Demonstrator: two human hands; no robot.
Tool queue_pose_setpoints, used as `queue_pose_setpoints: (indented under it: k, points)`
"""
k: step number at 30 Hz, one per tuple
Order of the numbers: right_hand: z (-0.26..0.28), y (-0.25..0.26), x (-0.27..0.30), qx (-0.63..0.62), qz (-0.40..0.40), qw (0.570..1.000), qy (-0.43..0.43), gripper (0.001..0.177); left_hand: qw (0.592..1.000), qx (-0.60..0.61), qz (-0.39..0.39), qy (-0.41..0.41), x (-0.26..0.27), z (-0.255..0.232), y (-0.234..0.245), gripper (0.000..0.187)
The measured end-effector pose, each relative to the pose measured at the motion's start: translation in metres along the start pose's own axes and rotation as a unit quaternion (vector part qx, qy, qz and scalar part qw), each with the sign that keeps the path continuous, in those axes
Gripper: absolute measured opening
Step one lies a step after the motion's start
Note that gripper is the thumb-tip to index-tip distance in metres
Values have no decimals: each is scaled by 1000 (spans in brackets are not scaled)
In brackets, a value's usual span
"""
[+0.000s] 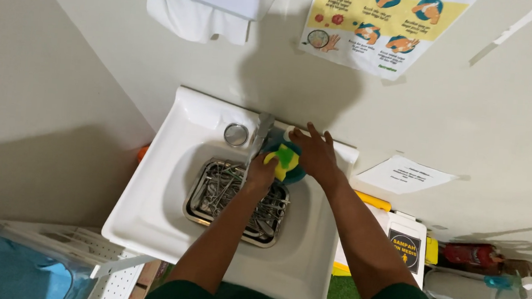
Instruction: The person scrubs a tray of metal surgical instruments with a sponge and soap in a sink. They rinse the instruments under running water and place them back into the tray.
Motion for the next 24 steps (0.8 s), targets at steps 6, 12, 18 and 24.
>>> queue_pose_setpoints:
  k: [6, 12, 18, 24]
  points:
    - [0, -1, 0, 0, 1, 1000, 14, 74, 999, -46, -1, 13, 12, -14, -2, 48]
    - [-4, -17, 2, -51, -24, 998, 6, 77, 998, -66, -3, -2, 7, -1, 0, 51]
    - [-1, 6, 1, -28, -13, 999, 10, 71, 997, -80, 4, 2, 8, -16, -2, 51]
    - [0, 9, 2, 9, -9, 1000, 24, 73, 998, -66, 3, 10, 6, -10, -3, 50]
Point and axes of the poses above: each hand's wrist, its own x-axis away from the middle knuckle, its own y-axis out of the back of the hand, z = x × y, the point moved 1 cm from there along -x, towards the middle knuckle, and after that the axes turned 10 degrees about -y, right-handed, at the moved point
